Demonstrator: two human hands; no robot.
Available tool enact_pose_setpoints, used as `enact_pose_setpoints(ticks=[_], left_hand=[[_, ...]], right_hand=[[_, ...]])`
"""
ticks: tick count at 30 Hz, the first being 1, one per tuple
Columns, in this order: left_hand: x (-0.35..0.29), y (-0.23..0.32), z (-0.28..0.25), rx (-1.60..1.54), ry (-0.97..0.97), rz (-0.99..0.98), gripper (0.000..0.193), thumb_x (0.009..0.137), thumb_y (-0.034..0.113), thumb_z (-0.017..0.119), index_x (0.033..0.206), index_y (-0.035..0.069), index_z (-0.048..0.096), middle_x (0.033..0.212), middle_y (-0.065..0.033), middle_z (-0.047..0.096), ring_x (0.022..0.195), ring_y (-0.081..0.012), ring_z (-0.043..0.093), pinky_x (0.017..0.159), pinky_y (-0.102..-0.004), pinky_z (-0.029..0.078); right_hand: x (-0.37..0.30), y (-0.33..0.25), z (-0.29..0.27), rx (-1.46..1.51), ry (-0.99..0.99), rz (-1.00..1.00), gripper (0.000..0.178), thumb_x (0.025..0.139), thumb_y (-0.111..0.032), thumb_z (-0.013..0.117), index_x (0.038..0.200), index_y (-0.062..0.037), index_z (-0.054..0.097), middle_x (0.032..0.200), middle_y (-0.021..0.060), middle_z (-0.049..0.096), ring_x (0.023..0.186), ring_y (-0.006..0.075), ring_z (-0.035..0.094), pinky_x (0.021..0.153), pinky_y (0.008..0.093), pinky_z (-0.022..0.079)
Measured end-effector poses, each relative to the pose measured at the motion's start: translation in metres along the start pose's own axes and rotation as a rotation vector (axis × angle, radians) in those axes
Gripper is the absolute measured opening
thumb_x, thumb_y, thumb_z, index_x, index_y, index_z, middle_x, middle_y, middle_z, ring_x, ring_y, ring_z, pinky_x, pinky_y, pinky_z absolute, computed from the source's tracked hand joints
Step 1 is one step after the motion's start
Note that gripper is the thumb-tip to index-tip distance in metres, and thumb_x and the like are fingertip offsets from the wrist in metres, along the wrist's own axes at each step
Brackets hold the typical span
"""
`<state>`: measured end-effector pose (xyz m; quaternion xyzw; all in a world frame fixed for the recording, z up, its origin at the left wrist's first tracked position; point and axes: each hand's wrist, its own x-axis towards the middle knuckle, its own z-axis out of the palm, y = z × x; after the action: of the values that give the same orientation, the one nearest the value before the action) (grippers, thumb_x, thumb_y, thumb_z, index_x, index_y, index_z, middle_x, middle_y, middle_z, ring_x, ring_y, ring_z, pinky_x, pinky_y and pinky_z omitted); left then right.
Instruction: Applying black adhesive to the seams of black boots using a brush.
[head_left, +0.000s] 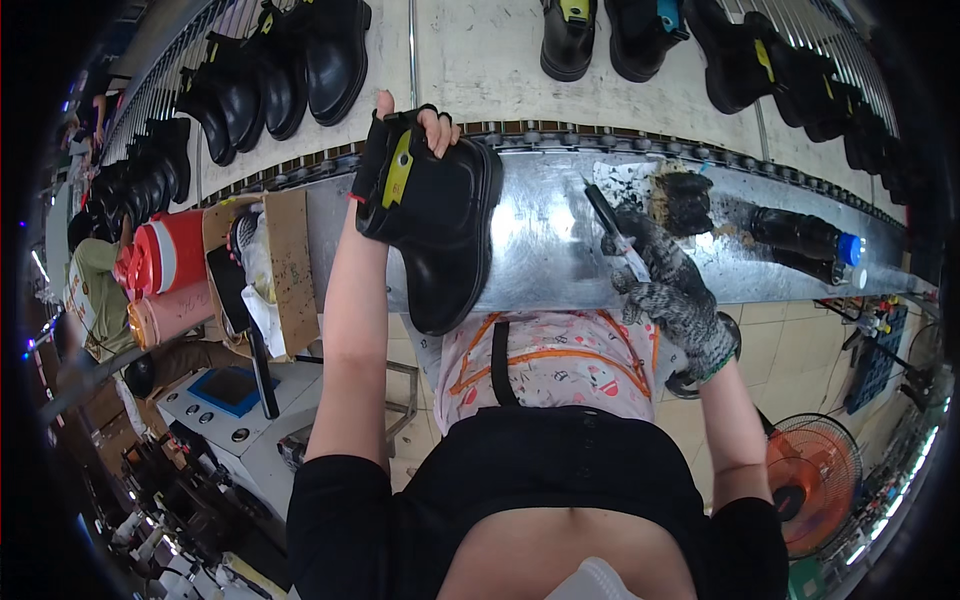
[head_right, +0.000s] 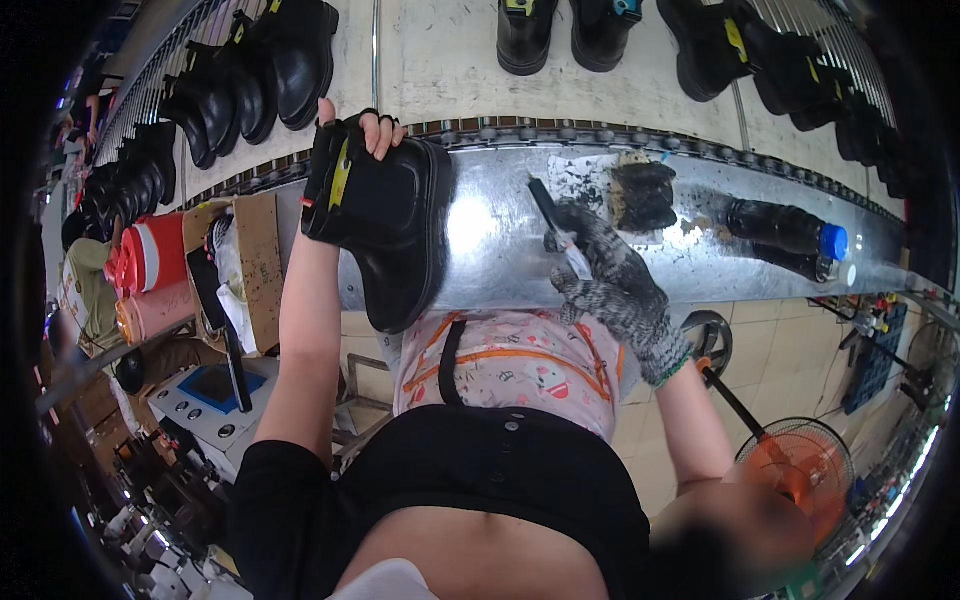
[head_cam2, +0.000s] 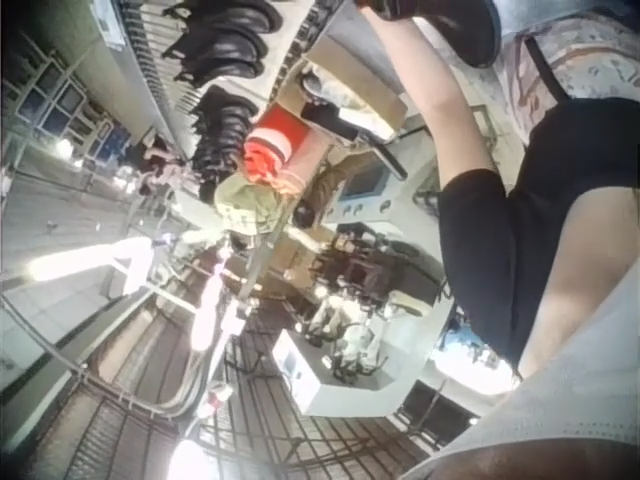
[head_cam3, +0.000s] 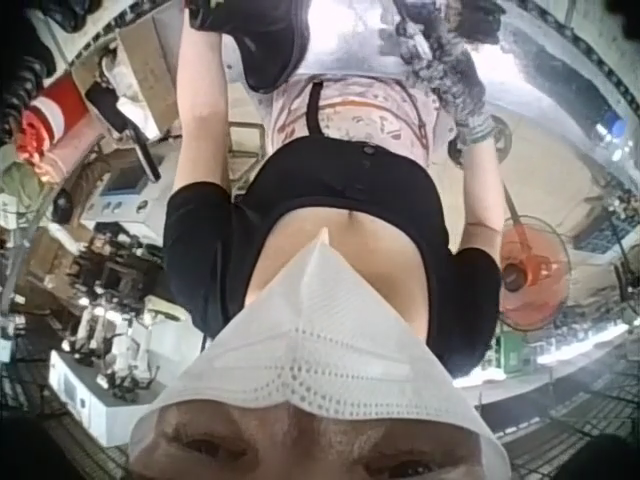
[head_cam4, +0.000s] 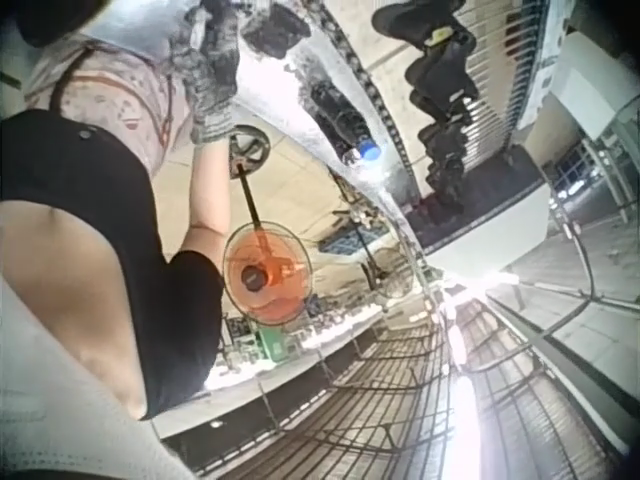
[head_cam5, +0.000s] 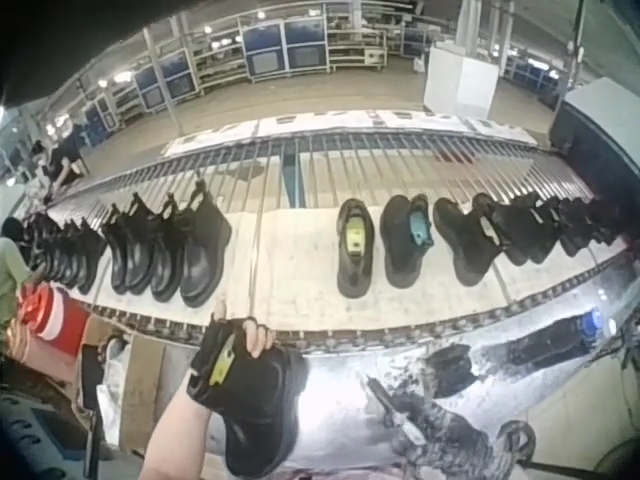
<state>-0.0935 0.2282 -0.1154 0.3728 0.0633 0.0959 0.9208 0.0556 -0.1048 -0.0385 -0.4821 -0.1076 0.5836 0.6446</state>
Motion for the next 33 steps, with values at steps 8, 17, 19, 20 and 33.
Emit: enact_pose_setpoints(ticks=[8,17,19,20,33], left_hand=[[-0.006,-0.003,0.007,-0.065,0.092,0.032,0.079,0.086,0.072,0.014,0.058,0.007,0.047,0.058,-0.0046,0.044,0.069,-0.0178,0.036,0.078,-0.0287,0.03],[-0.006,-0.006,-0.001,-0.009,0.014,0.124,0.076,0.087,0.072,0.009,0.058,0.012,0.046,0.059,0.0,0.045,0.076,-0.0173,0.037,0.096,-0.035,0.024],[-0.007,-0.006,-0.001,-0.002,0.022,0.131,0.076,0.087,0.072,0.009,0.059,0.012,0.046,0.059,0.0003,0.045,0.076,-0.0173,0.037,0.096,-0.0348,0.024],[-0.007,-0.006,-0.001,0.009,0.027,0.142,0.076,0.087,0.072,0.009,0.059,0.012,0.046,0.059,0.0005,0.045,0.076,-0.0173,0.037,0.096,-0.0346,0.024],[-0.009,-0.004,0.002,-0.001,0.07,0.135,0.074,0.086,0.073,0.012,0.058,0.013,0.045,0.059,0.0007,0.046,0.075,-0.0176,0.037,0.096,-0.0343,0.024]], right_hand=[[0.079,-0.046,0.013,-1.457,-0.299,-0.375,0.045,0.084,-0.02,0.064,0.126,-0.009,0.052,0.12,0.0133,0.056,0.11,0.0279,0.055,0.093,0.0351,0.044],[0.118,-0.053,0.017,-1.462,-0.46,-0.075,0.046,0.09,-0.033,0.051,0.13,-0.0101,0.046,0.117,0.0205,0.053,0.107,0.0335,0.053,0.092,0.0411,0.045],[0.121,-0.054,0.018,-1.447,-0.493,-0.096,0.047,0.091,-0.033,0.05,0.131,-0.0107,0.045,0.119,0.0201,0.052,0.108,0.0328,0.053,0.093,0.0407,0.044],[0.122,-0.054,0.019,-1.487,-0.504,-0.079,0.047,0.091,-0.033,0.05,0.132,-0.0107,0.045,0.121,0.0197,0.052,0.11,0.0319,0.052,0.095,0.0403,0.044],[0.139,-0.063,0.022,-1.369,-0.563,-0.091,0.049,0.083,-0.019,0.061,0.13,-0.0116,0.049,0.124,0.0178,0.053,0.112,0.0311,0.053,0.096,0.0374,0.044]])
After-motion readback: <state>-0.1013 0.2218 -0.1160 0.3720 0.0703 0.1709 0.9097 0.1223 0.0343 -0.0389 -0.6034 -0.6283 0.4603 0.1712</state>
